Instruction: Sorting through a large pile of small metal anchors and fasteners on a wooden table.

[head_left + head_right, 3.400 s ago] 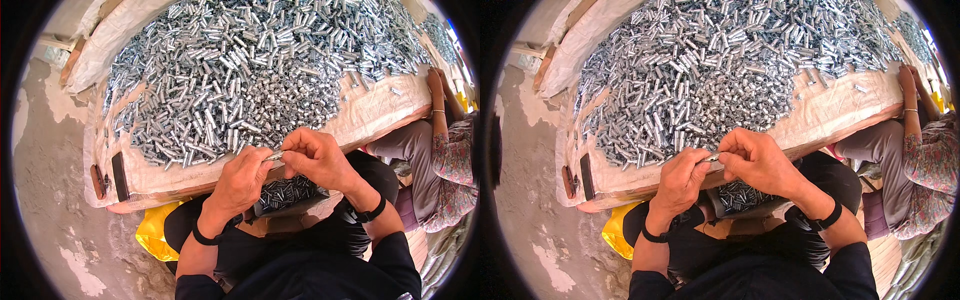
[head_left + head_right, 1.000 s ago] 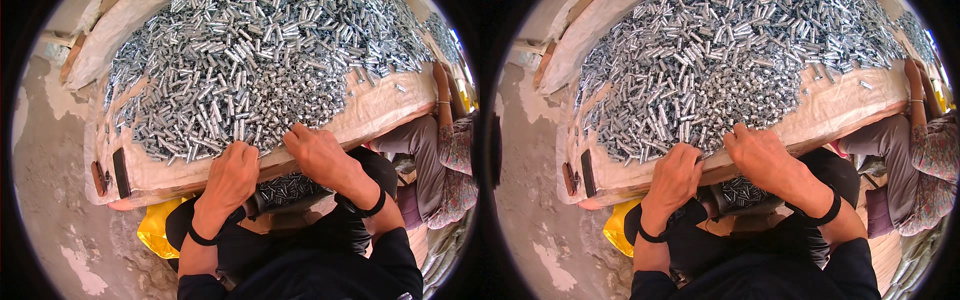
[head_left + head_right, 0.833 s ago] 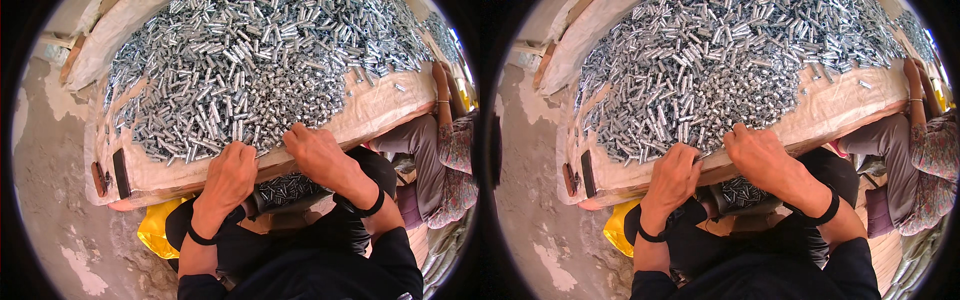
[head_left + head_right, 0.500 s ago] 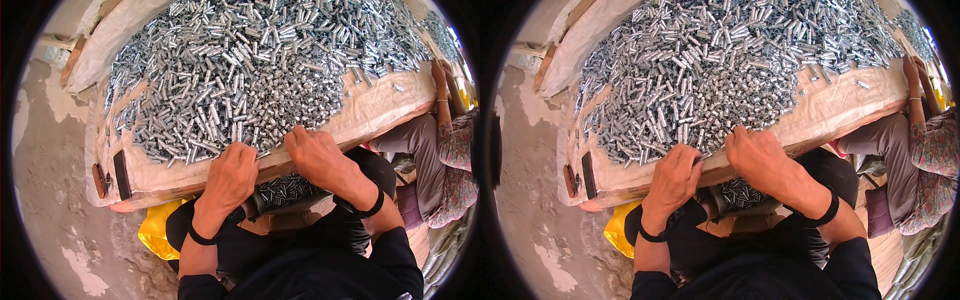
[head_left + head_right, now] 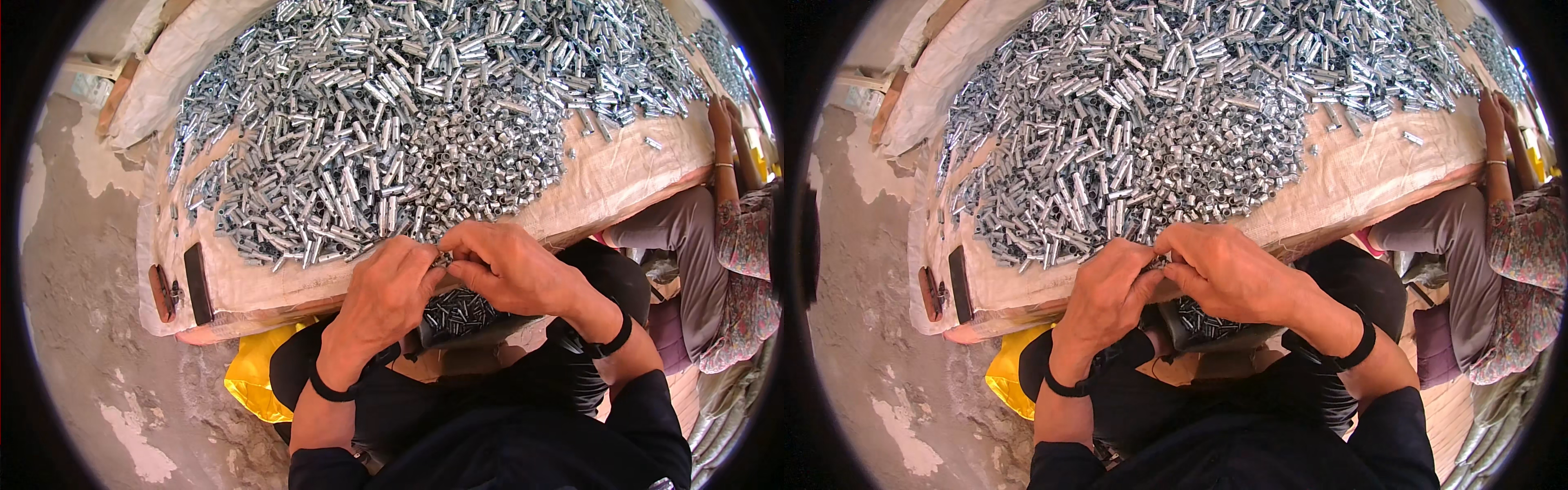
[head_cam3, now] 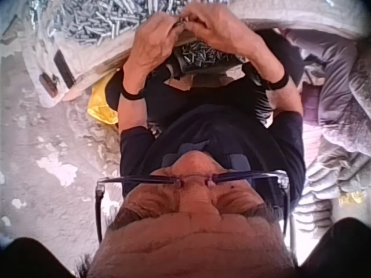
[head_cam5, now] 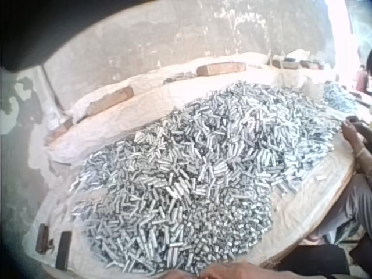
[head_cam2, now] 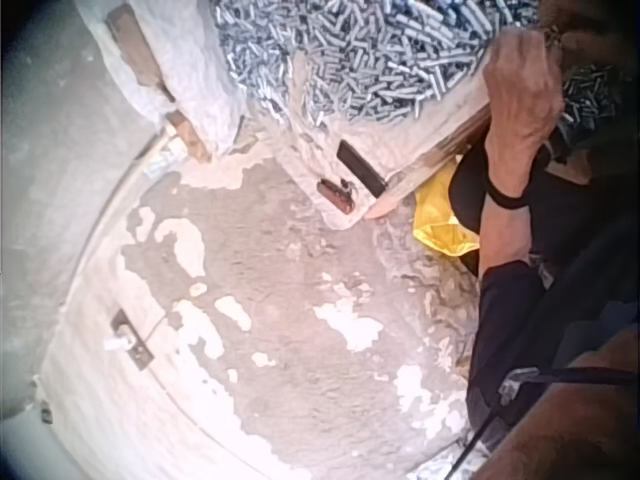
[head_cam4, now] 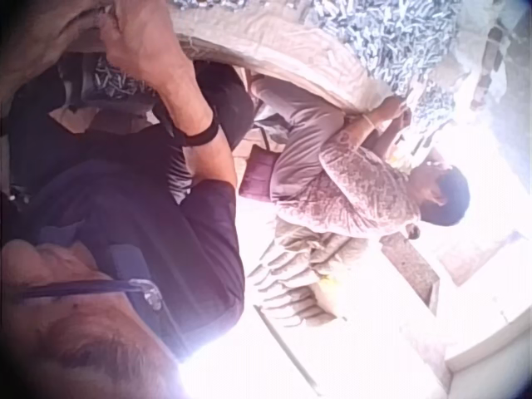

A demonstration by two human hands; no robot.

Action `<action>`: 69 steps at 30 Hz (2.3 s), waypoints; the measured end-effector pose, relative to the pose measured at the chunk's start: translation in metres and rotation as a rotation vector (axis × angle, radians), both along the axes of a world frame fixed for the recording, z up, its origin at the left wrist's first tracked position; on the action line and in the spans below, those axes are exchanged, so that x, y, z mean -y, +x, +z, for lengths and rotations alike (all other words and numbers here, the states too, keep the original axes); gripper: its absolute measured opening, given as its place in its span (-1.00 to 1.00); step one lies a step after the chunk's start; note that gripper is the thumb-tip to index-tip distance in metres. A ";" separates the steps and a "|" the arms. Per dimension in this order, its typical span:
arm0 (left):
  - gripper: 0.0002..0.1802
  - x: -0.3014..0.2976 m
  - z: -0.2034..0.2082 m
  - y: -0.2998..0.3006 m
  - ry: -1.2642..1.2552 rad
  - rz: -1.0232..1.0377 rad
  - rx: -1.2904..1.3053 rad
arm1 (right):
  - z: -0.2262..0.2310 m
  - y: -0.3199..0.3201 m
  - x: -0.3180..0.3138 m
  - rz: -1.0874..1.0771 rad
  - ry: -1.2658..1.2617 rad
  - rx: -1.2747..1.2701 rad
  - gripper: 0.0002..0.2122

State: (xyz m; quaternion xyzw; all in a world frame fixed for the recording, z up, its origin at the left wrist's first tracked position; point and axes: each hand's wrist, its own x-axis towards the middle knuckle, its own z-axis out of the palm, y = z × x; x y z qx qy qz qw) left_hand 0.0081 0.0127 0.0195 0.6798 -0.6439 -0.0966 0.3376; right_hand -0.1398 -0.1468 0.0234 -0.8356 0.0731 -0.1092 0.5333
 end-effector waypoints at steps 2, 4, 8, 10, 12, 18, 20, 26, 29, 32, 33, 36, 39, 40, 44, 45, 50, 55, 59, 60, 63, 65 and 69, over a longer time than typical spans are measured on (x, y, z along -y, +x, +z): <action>-0.77 0.002 0.001 0.001 -0.017 0.022 0.021 | -0.010 -0.001 0.001 -0.036 -0.047 0.092 -0.88; -0.77 0.002 0.002 0.001 -0.029 0.025 0.021 | -0.012 -0.001 0.003 -0.065 -0.090 0.188 -0.88; -0.77 0.000 0.002 0.001 -0.056 0.030 0.028 | 0.003 -0.002 0.002 -0.075 0.111 -0.026 -0.86; -0.77 0.000 0.001 0.001 -0.055 0.025 0.019 | 0.004 -0.003 0.001 -0.079 0.152 -0.087 -0.86; -0.77 0.000 0.000 0.001 -0.055 0.021 0.010 | 0.004 -0.004 0.001 -0.109 0.195 -0.106 -0.86; -0.76 0.000 -0.001 0.002 -0.059 0.026 0.027 | 0.007 -0.004 0.002 -0.158 0.270 -0.080 -0.90; -0.76 0.001 0.000 0.002 -0.064 0.017 0.031 | 0.004 -0.003 0.001 -0.150 0.308 -0.091 -0.91; -0.74 0.000 0.000 0.003 -0.086 -0.010 0.004 | 0.002 -0.004 -0.002 -0.148 0.434 -0.117 -0.92; -0.73 -0.002 -0.002 0.001 -0.083 -0.005 -0.040 | 0.000 -0.004 -0.004 -0.142 0.463 -0.119 -0.92; -0.79 -0.001 0.000 -0.002 -0.078 0.042 -0.070 | 0.000 -0.005 -0.005 -0.134 0.470 -0.108 -0.91; -0.79 -0.001 0.000 -0.002 -0.078 0.043 -0.068 | 0.001 -0.004 -0.005 -0.131 0.489 -0.104 -0.90; -0.80 -0.001 0.000 -0.002 -0.102 0.040 -0.074 | -0.002 -0.004 -0.007 -0.140 0.503 -0.102 -0.91; -0.80 0.000 0.000 -0.004 -0.123 0.043 -0.123 | 0.003 -0.005 -0.007 -0.131 0.483 -0.124 -0.90; -0.81 0.000 0.000 -0.004 -0.129 0.042 -0.129 | 0.004 -0.005 -0.007 -0.130 0.483 -0.123 -0.90; -0.83 0.000 0.000 -0.005 -0.126 0.041 -0.169 | 0.000 -0.008 -0.010 -0.146 0.544 -0.113 -0.88; -0.83 -0.001 -0.001 -0.004 -0.125 0.041 -0.169 | -0.002 -0.008 -0.011 -0.151 0.558 -0.093 -0.87; -0.63 -0.004 0.010 -0.007 0.052 -0.019 -0.371 | -0.004 -0.012 -0.011 -0.116 0.536 -0.120 -0.88; -0.66 -0.004 -0.004 -0.009 0.017 -0.046 -0.141 | -0.006 -0.015 -0.007 0.010 0.442 -0.138 -0.88; -0.70 -0.005 -0.009 -0.020 0.075 -0.089 -0.031 | -0.002 -0.011 0.004 -0.063 0.289 -0.161 -0.86; -0.70 -0.005 -0.010 -0.024 0.078 -0.089 -0.029 | -0.001 -0.010 0.006 -0.153 0.147 -0.123 -0.88; -0.70 -0.004 -0.008 -0.030 0.097 -0.152 0.043 | -0.024 0.002 0.011 -0.199 -0.352 0.230 -0.95; -0.70 0.000 0.002 -0.033 0.220 -0.173 0.060 | -0.026 0.005 0.015 -0.124 -0.514 0.230 -0.92; -0.74 0.002 0.019 -0.005 0.240 0.044 0.301 | -0.024 0.023 0.007 -0.078 -0.571 0.125 -0.92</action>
